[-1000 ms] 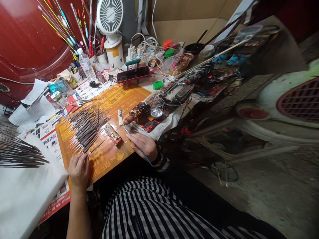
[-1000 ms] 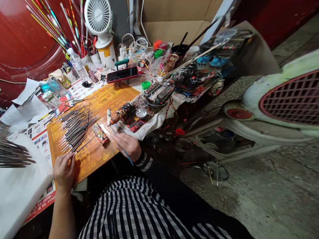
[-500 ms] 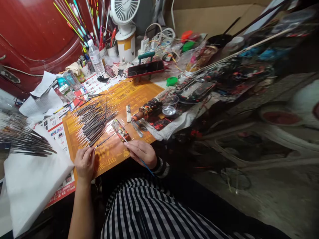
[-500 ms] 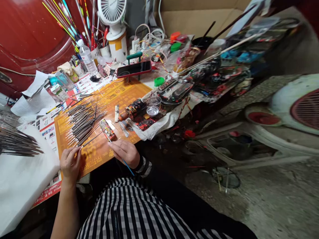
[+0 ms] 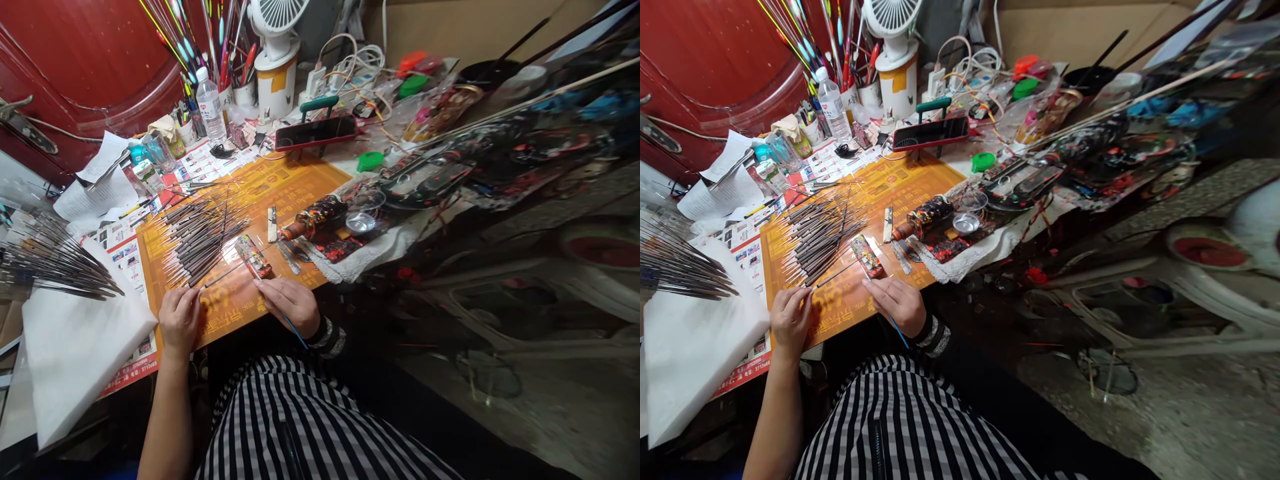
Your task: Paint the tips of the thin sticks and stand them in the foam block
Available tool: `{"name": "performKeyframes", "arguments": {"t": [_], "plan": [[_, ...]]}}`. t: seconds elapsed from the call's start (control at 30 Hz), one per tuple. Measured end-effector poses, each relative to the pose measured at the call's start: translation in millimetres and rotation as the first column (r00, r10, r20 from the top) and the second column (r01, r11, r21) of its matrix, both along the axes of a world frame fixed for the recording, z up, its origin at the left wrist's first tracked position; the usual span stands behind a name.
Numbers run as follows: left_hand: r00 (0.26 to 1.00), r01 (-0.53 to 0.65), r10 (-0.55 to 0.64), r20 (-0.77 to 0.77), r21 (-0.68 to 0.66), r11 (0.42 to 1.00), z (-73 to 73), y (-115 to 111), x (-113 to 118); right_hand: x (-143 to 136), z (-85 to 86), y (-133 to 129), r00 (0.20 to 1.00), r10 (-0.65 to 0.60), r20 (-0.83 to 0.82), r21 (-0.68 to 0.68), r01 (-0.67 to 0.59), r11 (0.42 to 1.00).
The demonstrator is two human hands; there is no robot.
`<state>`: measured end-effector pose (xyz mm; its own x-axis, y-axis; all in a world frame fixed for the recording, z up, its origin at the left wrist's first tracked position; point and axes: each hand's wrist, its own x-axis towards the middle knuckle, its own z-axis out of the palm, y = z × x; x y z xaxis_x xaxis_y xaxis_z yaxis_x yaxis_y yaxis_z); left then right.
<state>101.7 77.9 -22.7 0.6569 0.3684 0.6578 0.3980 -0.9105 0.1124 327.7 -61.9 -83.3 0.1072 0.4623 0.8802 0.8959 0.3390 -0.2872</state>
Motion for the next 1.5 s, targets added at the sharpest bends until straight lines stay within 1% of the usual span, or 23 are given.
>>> {"name": "performKeyframes", "arguments": {"t": [0.27,0.5,0.7,1.0,1.1,1.37,1.5], "plan": [[1.0,-0.011,0.011,0.007,-0.024,1.0,0.1,-1.1,-0.2,-0.7,2.1,-0.2,1.0,-0.008,0.001,-0.005,0.008,1.0],[1.0,-0.015,0.015,0.01,-0.012,1.0,1.5,-2.1,0.8,-0.9,1.1,-0.7,1.0,0.001,-0.016,-0.021,-0.002,1.0],[1.0,-0.015,0.015,0.006,0.001,1.0,2.2,-2.0,1.6,-0.4,1.4,-0.1,0.999,0.029,-0.021,0.008,-0.029,1.0],[1.0,-0.022,0.022,0.001,-0.001,1.0,1.7,-2.5,1.0,2.2,-1.4,-0.6,0.999,0.038,-0.008,-0.042,-0.038,0.998],[1.0,-0.023,0.023,0.002,-0.008,1.0,1.4,-2.4,0.4,1.7,-0.4,-0.3,0.998,0.059,-0.025,-0.028,-0.059,0.998],[1.0,-0.03,0.03,0.002,-0.028,0.999,1.7,-3.2,0.8,1.8,1.0,0.1,0.997,0.068,-0.027,-0.023,-0.068,0.997],[1.0,-0.022,0.023,0.005,-0.027,0.999,1.9,-2.9,0.6,-0.4,0.7,-1.1,0.995,0.083,-0.051,0.022,-0.082,0.996]]}}
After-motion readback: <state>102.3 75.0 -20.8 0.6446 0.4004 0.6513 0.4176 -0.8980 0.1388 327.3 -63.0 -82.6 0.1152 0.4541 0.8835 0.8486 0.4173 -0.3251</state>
